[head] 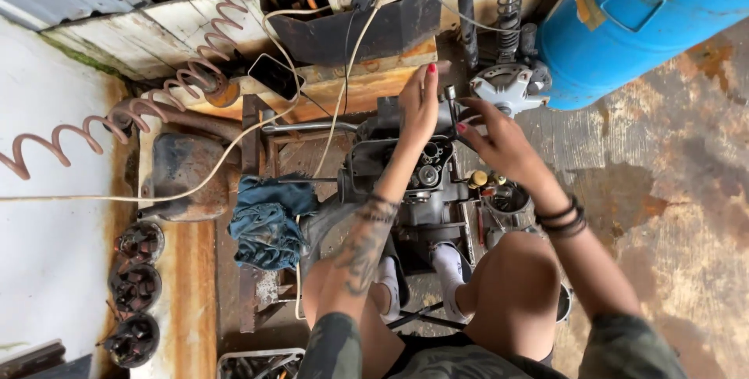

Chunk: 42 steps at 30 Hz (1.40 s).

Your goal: The person uses a socket wrench to loosen and remove bolts from a small engine block. They then use a screwdriver to adjust internal components and remove a small metal part from the engine.

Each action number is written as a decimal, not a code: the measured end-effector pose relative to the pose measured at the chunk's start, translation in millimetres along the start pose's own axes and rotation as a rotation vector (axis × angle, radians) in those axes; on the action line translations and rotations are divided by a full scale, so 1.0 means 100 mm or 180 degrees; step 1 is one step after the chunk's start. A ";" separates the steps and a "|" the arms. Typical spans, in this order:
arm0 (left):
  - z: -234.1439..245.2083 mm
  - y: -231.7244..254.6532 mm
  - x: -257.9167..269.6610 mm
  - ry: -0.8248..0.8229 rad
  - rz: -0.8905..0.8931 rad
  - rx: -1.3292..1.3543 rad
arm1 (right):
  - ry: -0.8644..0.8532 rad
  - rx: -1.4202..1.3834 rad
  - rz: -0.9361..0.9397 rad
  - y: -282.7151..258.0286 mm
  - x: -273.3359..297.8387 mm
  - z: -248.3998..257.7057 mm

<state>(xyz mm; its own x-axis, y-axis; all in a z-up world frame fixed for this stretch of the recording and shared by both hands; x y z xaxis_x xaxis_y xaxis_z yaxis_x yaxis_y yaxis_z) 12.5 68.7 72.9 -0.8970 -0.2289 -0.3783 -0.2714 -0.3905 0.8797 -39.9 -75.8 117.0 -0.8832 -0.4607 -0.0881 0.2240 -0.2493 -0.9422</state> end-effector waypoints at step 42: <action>-0.14 0.75 1.00 -0.1147 -0.0887 -0.0117 | 0.1325 -0.1725 0.0479 1.15 -1.00 0.30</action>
<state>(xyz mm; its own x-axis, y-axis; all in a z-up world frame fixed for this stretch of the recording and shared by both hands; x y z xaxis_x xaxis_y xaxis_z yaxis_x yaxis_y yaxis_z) -93.0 3.5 97.1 -0.8575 0.2116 -0.4690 -0.5128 -0.4262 0.7453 86.6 -83.5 27.3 -0.9673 -0.0652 -0.2449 0.2149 0.3016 -0.9289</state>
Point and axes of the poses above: each hand's wrist, its own x-axis away from the middle knuckle, its own z-axis out of the back of the hand, y = z × x, the point moved 10 cm from there along -x, towards the middle knuckle, and after that the axes turned 15 degrees about -x, right-handed, at the moved point
